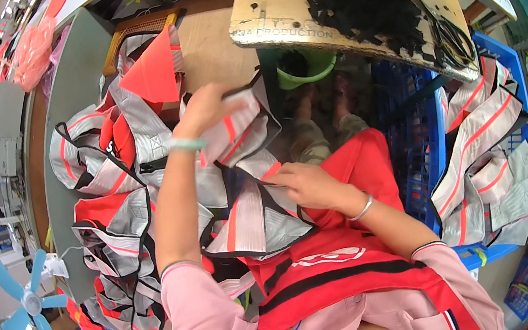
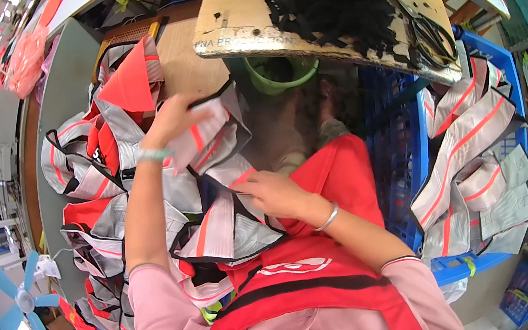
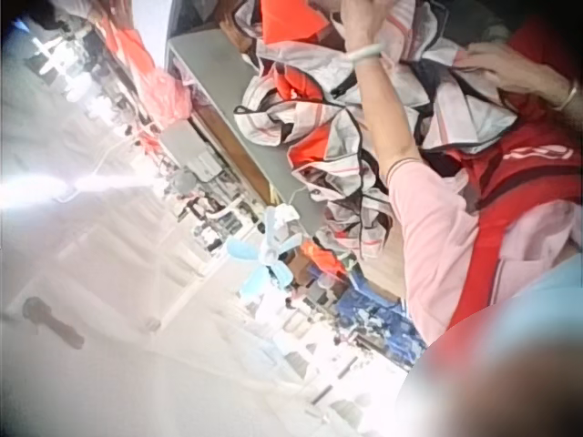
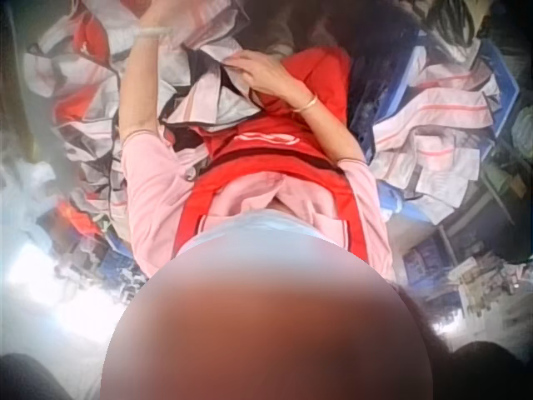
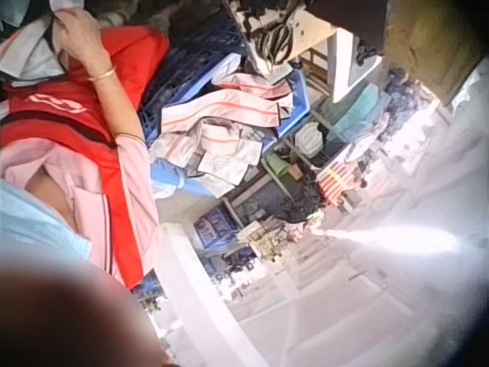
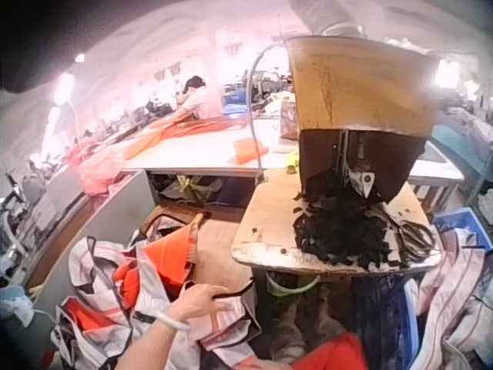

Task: Assembling and sewing components of safety life vests in a factory setting.

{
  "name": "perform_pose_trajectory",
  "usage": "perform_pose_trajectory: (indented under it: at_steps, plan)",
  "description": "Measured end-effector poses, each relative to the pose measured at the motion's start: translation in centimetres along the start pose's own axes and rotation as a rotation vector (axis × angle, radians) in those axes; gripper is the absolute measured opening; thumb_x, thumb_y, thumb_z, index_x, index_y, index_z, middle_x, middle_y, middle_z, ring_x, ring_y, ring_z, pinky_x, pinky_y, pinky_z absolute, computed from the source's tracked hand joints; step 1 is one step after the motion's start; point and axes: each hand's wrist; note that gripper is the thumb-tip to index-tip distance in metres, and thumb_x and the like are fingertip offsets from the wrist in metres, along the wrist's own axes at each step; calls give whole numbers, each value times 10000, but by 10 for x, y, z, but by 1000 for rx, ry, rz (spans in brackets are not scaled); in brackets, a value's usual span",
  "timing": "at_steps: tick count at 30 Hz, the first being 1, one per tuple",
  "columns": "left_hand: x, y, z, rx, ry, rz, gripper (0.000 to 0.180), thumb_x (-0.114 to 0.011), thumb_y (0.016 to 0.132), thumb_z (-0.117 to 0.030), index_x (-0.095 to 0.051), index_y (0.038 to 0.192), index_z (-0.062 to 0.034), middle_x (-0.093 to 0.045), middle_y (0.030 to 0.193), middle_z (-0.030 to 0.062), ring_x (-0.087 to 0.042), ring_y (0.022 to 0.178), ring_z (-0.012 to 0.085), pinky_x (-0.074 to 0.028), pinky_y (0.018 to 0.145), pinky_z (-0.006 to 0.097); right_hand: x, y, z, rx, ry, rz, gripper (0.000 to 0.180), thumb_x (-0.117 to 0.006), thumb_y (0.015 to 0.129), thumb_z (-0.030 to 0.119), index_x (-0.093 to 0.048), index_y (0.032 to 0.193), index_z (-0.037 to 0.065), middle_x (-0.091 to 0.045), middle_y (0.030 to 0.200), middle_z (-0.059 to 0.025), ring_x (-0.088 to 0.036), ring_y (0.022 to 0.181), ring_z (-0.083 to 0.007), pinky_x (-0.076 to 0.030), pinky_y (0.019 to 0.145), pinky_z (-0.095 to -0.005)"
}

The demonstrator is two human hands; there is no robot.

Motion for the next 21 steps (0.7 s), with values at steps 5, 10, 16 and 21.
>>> perform_pose_trajectory:
  at_steps: [5,10,16,21]
  plan:
    - [53,-87,-54,174,-492,150,313,-725,777,-181,-670,1003,29,-677,813,81,-584,742,108,-477,717,271,64,-22,-9,-132,302,-204,215,-566,880,67,-632,1078,16,-624,1021,-108,-603,942,-231,-470,843,-315]
    - [98,-109,-89,-208,-570,371,261,-752,755,-105,-676,964,32,-662,759,71,-615,706,137,-476,661,271,136,13,31,-3,187,-543,446,-571,819,19,-538,1261,67,-506,1282,-141,-507,1159,-312,-435,938,-350]
    - [119,-94,-120,-323,-679,341,197,-745,725,-83,-675,857,46,-568,632,65,-541,583,155,-375,537,289,177,-5,43,208,-3,-177,268,-642,767,25,-665,1031,61,-652,1007,-104,-624,928,-262,-496,807,-330]
    - [104,-59,-179,-420,-453,-45,314,-743,757,-227,-673,989,-28,-599,963,105,-575,875,203,-439,751,299,199,-16,62,182,-29,-387,133,-674,781,54,-647,904,13,-624,771,-115,-608,673,-273,-472,594,-325]
Point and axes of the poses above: each hand's wrist, its own y-axis towards the middle knuckle, its own x-axis out of the back of the hand, z = x × y
